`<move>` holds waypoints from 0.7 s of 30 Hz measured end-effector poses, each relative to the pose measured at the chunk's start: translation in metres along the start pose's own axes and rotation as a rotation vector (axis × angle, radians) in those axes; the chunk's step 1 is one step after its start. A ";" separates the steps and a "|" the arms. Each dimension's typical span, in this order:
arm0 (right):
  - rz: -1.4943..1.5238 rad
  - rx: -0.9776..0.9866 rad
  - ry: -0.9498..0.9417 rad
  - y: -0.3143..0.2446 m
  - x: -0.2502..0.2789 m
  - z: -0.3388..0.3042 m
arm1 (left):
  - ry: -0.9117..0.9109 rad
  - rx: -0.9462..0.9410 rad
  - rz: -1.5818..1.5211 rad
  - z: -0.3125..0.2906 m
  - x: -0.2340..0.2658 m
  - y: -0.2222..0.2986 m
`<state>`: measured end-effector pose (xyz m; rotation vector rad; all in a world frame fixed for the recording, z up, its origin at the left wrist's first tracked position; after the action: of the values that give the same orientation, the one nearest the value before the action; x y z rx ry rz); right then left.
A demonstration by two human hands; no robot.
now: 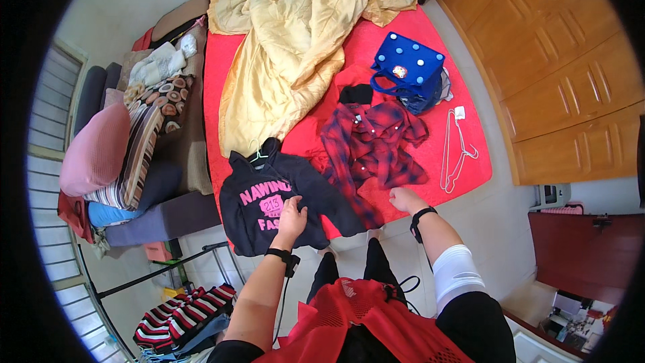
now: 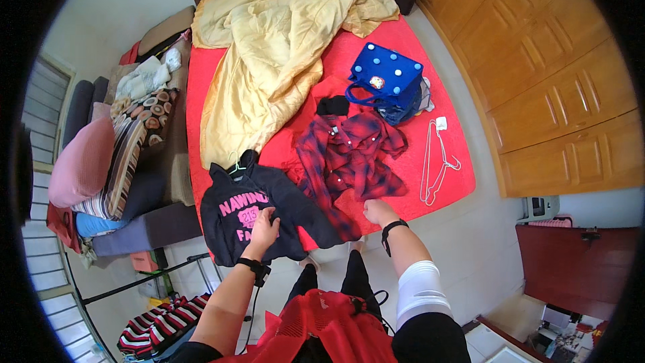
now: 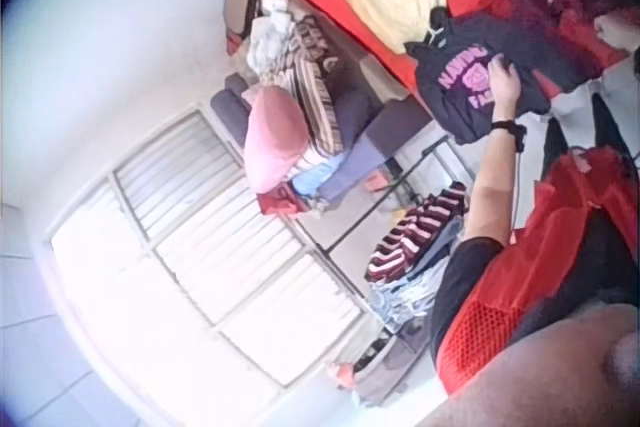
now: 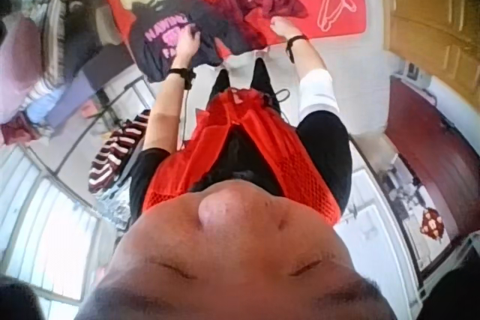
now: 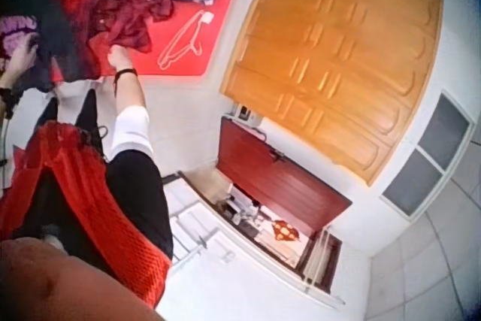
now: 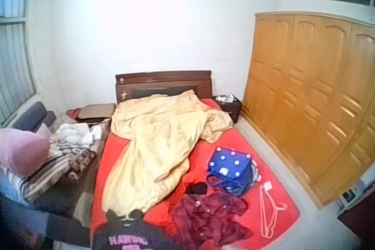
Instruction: The person puts shirts and a jacket onto hangers and hangs them on a rack.
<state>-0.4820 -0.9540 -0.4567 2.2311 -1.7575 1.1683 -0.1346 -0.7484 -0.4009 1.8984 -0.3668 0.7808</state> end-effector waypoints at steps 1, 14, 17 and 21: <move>0.001 -0.010 -0.031 0.011 -0.004 0.001 | -0.011 0.004 -0.004 0.003 -0.009 0.007; 0.222 0.069 -0.091 0.090 -0.016 0.000 | -0.074 0.015 0.020 0.125 -0.108 0.098; 0.280 0.090 -0.099 0.100 -0.019 0.004 | -0.118 0.071 0.103 0.155 -0.132 0.098; 0.440 0.112 -0.122 0.105 -0.020 0.004 | -0.227 0.208 0.246 0.181 -0.155 0.099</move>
<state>-0.5717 -0.9760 -0.5115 2.0701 -2.3753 1.2479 -0.2418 -0.9677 -0.4863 2.1714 -0.6937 0.7903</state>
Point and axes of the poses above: each hand's wrist, its own z-axis towards the middle knuckle, its own x-axis out of the back of the hand, y = z × x, the point moved 10 cm from there along z, towards the middle knuckle, and after that the axes turned 9 degrees about -y, right-handed, at the moved point
